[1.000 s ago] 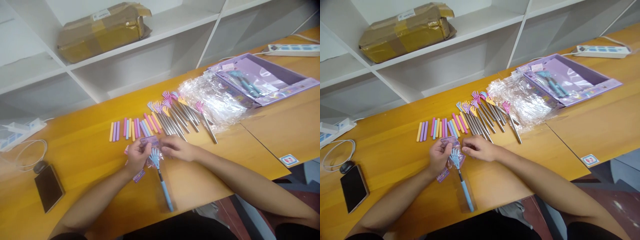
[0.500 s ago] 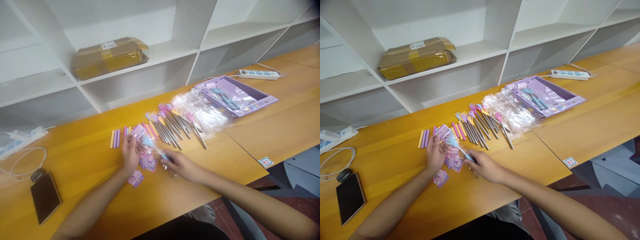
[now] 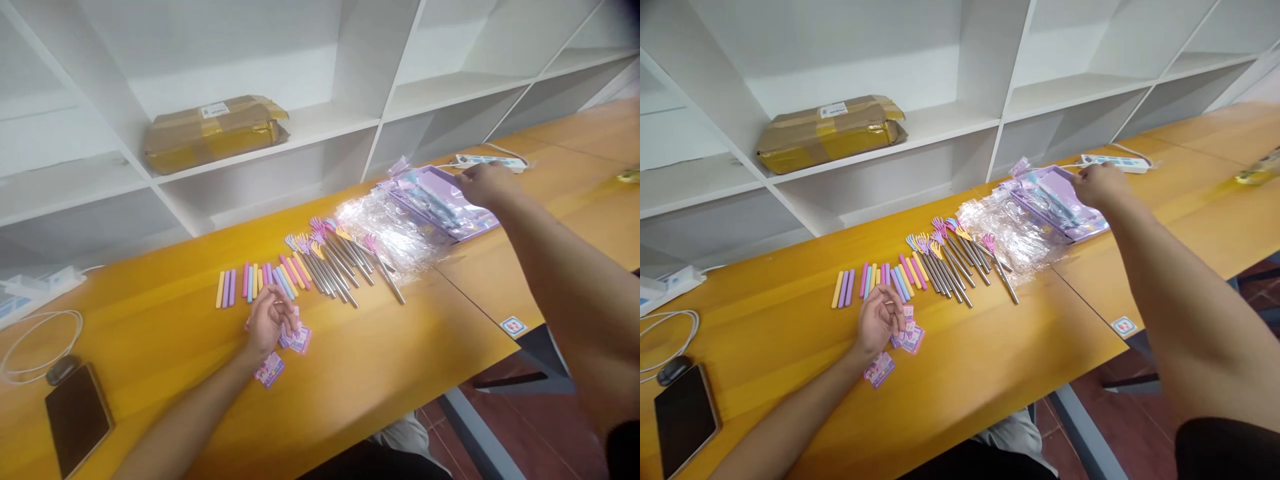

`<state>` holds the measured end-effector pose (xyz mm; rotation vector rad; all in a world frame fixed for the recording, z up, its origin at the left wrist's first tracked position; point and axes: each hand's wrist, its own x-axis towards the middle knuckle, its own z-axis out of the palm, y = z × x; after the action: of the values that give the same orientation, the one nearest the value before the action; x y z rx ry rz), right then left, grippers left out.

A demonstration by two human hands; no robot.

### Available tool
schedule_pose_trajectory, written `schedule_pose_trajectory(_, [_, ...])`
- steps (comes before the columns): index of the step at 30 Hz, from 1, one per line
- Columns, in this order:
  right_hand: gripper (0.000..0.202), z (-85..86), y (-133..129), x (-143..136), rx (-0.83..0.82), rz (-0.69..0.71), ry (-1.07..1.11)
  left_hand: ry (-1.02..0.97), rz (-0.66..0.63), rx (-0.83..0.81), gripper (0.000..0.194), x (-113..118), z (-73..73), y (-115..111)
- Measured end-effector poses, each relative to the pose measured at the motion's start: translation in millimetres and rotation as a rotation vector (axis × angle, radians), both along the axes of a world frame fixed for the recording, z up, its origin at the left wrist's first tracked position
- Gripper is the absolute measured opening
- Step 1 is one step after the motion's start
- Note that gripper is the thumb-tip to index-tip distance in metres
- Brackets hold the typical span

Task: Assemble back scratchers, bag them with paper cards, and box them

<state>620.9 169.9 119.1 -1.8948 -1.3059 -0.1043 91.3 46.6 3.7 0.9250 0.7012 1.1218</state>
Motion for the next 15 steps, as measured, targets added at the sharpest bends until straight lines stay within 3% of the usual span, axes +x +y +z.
schedule_pose_trajectory(3, [0.035, -11.3, 8, 4, 0.061, -0.080, 0.163, 0.016, -0.017, 0.002, 0.020, 0, -0.2, -1])
schedule_pose_trajectory(7, [0.022, -47.5, 10, -39, 0.157, -0.076, 0.246, 0.037, -0.037, 0.013, 0.017, 1, -0.7, -3])
schedule_pose_trajectory(12, [0.017, -96.3, -3, -107, 0.164, 0.035, 0.224, 0.079, -0.087, 0.029, 0.017, -1, -5.0, -7])
schedule_pose_trajectory(15, [0.016, -104.0, -20, -125, 0.065, 0.169, 0.034, 0.098, -0.125, 0.033, 0.016, -1, -9.8, -7])
